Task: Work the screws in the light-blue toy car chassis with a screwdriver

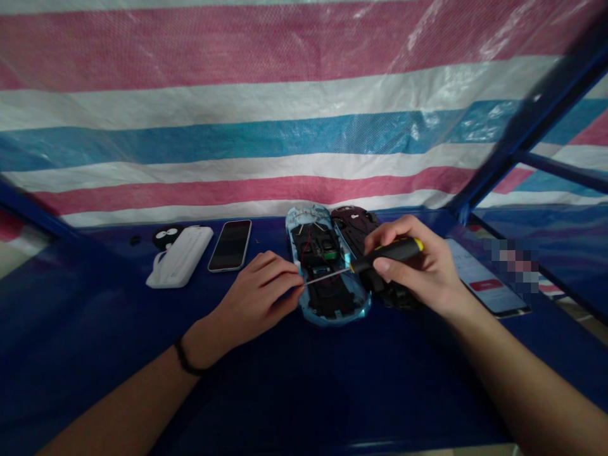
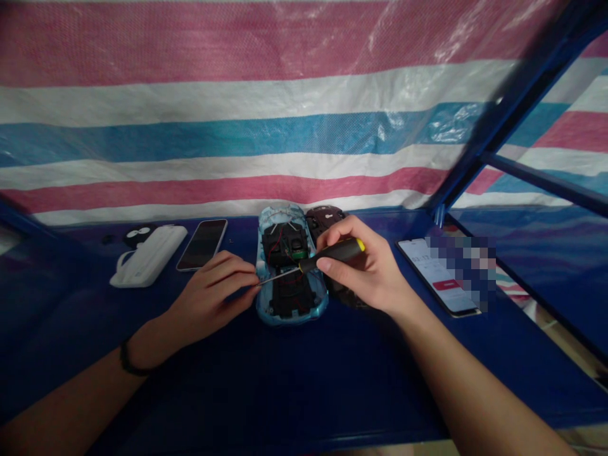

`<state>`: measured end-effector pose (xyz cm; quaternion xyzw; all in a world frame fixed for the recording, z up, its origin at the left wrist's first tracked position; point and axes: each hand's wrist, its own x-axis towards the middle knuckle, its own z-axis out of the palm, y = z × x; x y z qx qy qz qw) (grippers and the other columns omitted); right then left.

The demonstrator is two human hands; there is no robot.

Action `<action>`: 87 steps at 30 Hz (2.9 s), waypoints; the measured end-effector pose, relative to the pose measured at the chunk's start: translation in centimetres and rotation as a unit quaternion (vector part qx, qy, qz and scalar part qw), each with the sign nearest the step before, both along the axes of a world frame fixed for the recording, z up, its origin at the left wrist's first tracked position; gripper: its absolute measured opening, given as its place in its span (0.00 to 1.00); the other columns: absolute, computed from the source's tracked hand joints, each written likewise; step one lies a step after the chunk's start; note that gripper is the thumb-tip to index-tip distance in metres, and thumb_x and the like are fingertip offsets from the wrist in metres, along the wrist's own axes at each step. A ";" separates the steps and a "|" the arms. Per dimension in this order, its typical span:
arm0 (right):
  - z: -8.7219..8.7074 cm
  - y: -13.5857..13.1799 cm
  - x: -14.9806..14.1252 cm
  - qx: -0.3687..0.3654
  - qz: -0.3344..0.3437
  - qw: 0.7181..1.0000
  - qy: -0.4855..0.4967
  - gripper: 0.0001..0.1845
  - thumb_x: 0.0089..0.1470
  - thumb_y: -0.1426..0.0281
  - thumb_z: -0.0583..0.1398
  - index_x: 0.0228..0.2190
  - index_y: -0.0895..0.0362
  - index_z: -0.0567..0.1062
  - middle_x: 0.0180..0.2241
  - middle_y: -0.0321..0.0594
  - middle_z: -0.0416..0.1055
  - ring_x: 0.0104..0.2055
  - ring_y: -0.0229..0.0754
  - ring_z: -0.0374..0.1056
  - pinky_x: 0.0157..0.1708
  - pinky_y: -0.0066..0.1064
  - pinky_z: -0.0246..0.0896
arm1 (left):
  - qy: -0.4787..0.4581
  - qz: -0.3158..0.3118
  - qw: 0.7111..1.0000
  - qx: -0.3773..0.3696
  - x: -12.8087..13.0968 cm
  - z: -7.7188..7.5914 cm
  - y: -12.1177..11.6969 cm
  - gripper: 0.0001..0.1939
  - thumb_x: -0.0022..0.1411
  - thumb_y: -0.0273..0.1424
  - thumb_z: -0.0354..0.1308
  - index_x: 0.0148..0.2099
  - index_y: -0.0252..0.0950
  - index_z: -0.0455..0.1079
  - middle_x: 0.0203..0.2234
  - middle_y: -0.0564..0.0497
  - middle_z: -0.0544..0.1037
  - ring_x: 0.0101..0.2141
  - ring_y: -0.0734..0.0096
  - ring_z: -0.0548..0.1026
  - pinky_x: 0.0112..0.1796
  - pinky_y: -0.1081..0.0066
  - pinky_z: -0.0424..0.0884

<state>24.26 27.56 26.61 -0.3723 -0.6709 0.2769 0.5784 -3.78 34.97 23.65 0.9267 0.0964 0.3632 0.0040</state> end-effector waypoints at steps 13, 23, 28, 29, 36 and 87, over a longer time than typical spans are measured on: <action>0.0 0.1 -0.2 0.042 -0.067 0.997 -0.015 0.19 0.50 0.64 0.77 0.38 0.53 0.76 0.34 0.35 0.79 0.31 0.36 0.72 0.31 0.27 0.66 | -0.014 0.026 0.999 0.033 0.0 0.6 -0.1 0.02 0.74 0.24 0.61 0.43 0.32 0.74 0.38 0.47 0.78 0.39 0.66 0.72 0.43 0.65 0.71; -1.0 0.3 0.4 0.038 -0.066 0.997 0.026 0.18 0.52 0.57 0.75 0.37 0.54 0.79 0.33 0.37 0.76 0.29 0.36 0.68 0.26 0.27 0.62 | -0.039 0.046 0.998 0.024 -0.3 0.8 -0.5 0.11 0.75 0.32 0.62 0.52 0.29 0.73 0.44 0.43 0.79 0.44 0.63 0.75 0.47 0.65 0.73; -0.4 0.6 0.4 0.066 -0.074 0.989 0.105 0.14 0.58 0.60 0.72 0.36 0.53 0.75 0.35 0.37 0.77 0.23 0.33 0.66 0.16 0.25 0.58 | 0.000 -0.022 1.000 -0.007 -0.2 0.8 -1.1 0.08 0.77 0.32 0.59 0.48 0.31 0.74 0.42 0.45 0.80 0.41 0.65 0.75 0.46 0.66 0.73; -0.1 0.6 0.2 0.069 -0.079 0.988 0.116 0.14 0.59 0.60 0.71 0.36 0.53 0.73 0.35 0.37 0.78 0.22 0.33 0.67 0.15 0.25 0.58 | 0.019 -0.038 0.999 -0.011 0.0 0.7 -1.3 0.09 0.77 0.33 0.58 0.50 0.31 0.74 0.44 0.44 0.81 0.43 0.64 0.76 0.48 0.65 0.73; 0.5 0.1 -0.4 0.081 -0.126 0.983 0.105 0.14 0.60 0.63 0.70 0.34 0.53 0.71 0.24 0.32 0.76 0.19 0.34 0.65 0.16 0.26 0.55 | 0.072 -0.101 0.992 -0.019 0.7 -0.5 -2.3 0.12 0.79 0.32 0.55 0.57 0.31 0.74 0.47 0.45 0.81 0.48 0.61 0.75 0.53 0.63 0.71; -1.4 -0.6 -2.7 -0.039 0.050 0.997 0.039 0.15 0.64 0.65 0.68 0.45 0.49 0.68 0.33 0.33 0.74 0.24 0.34 0.64 0.22 0.27 0.58 | 0.120 -0.132 0.982 -0.069 1.4 -1.4 -2.3 0.10 0.71 0.23 0.63 0.52 0.35 0.79 0.43 0.46 0.82 0.46 0.64 0.79 0.52 0.67 0.77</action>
